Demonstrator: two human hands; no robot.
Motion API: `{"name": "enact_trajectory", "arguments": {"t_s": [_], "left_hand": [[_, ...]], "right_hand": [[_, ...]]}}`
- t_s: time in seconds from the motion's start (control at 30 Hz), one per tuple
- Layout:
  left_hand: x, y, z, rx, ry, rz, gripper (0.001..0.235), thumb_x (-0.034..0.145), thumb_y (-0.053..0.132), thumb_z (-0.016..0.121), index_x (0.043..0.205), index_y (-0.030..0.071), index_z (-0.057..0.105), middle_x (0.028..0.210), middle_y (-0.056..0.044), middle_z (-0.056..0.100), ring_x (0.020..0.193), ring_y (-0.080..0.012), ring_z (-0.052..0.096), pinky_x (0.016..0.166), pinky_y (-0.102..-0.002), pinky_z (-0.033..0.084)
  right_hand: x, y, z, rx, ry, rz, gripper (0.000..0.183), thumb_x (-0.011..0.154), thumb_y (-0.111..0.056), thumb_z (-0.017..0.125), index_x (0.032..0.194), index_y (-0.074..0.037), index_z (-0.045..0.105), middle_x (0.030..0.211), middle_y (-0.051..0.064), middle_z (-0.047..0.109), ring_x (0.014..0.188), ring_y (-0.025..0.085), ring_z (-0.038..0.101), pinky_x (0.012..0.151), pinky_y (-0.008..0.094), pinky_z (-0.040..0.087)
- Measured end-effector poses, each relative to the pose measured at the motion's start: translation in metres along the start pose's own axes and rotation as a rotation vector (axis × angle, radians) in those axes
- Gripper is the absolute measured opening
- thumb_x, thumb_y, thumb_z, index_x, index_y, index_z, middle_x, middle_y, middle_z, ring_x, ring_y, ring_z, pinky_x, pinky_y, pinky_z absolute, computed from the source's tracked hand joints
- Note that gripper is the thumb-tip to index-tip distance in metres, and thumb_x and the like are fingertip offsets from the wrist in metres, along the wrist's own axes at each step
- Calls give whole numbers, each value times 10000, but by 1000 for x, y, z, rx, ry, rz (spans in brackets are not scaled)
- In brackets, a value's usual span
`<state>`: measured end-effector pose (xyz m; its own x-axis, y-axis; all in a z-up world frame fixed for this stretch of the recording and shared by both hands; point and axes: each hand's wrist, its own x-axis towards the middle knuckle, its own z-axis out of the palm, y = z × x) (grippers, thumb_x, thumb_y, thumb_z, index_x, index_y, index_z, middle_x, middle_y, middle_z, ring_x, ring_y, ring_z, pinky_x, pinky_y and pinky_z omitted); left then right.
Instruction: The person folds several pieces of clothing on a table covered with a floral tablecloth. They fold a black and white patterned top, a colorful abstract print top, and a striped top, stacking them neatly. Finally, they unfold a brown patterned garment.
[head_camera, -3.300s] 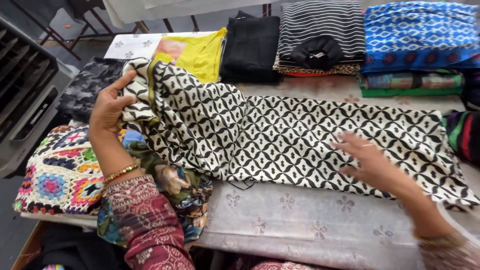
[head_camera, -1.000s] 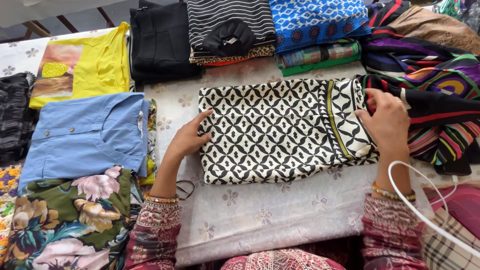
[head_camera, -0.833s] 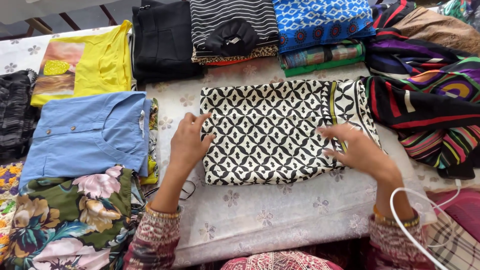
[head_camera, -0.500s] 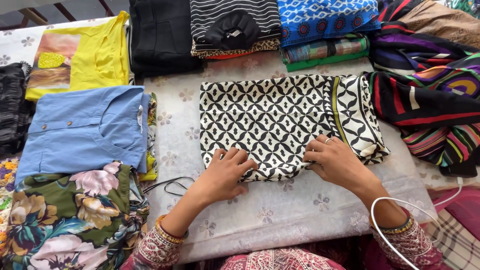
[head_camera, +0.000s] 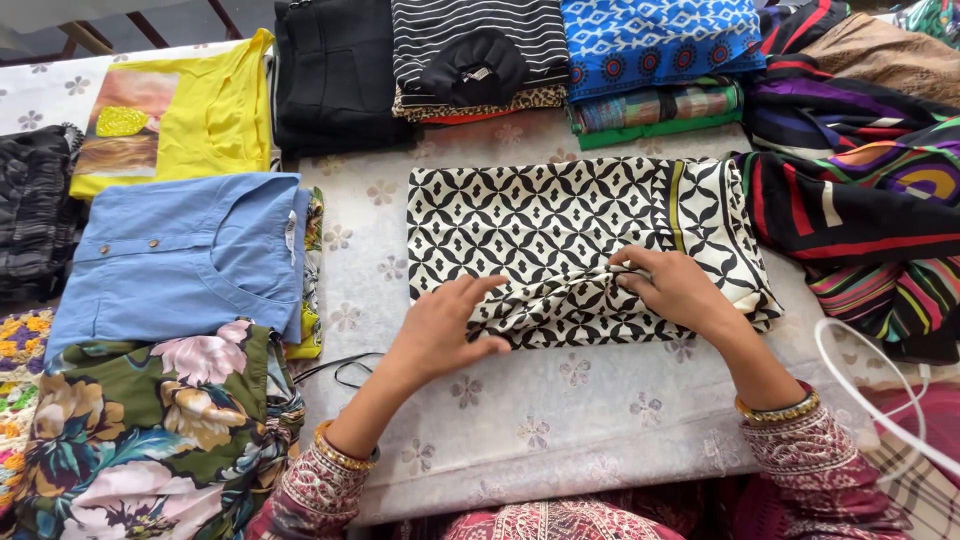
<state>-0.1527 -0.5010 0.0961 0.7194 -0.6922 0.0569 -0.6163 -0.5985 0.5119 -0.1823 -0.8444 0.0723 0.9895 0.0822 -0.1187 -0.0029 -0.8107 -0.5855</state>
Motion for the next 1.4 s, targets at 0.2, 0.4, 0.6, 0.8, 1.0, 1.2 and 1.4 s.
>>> {"name": "enact_trajectory", "arguments": {"t_s": [0.2,0.4,0.6,0.8,1.0,1.2,1.4], "left_hand": [[5,-34,34,-32,49,-229,497,922,212,647,1403,233,524,763,-42,613,702,-205,636,616,-359,548],[7,-32,21,-95,142,-332,386,959,221,657,1337,228,582,575,-68,573,534,-265,610,584,-430,497],[5,-41,29,39,274,-299,450,914,224,666,1355,191,582,871,-43,646,839,-189,647,726,-342,529],[-2,-46,3,356,196,-540,824,720,518,841,1353,103,515,1237,-92,493,1178,-273,450,879,-411,437],[0,-31,-10,230,28,-743,750,797,579,786,1265,46,542,1240,-96,493,1206,-260,466,994,-386,488],[6,-64,28,-164,169,-653,544,866,288,775,1315,59,571,1238,-145,698,1149,-280,676,1025,-388,539],[26,-44,48,-1369,420,-398,767,785,-31,721,1474,6,385,1284,-157,669,1099,-206,695,940,-326,576]], "right_hand": [[-5,-14,5,-281,364,-352,316,807,-159,756,1110,-81,709,853,104,691,769,251,631,710,377,519],[2,23,54,-275,404,-647,121,952,-10,692,1043,-84,721,939,36,711,832,142,633,701,277,503],[-11,-46,52,-367,266,-815,259,870,-147,701,1120,-88,734,1167,48,720,1103,228,641,872,387,509],[-8,-29,47,-218,153,-669,325,906,-200,695,1206,-77,722,1287,19,692,1164,244,610,983,408,486],[-10,-31,46,-188,151,-646,339,850,-212,725,1172,-105,730,1266,35,687,1116,268,596,980,419,481],[-11,-32,44,-54,92,-569,358,852,-187,743,1204,-128,711,1237,38,695,1084,265,600,947,403,498],[-7,-22,45,90,73,-530,370,853,-104,716,1223,-118,708,1218,38,712,1116,254,622,956,391,505]]}}
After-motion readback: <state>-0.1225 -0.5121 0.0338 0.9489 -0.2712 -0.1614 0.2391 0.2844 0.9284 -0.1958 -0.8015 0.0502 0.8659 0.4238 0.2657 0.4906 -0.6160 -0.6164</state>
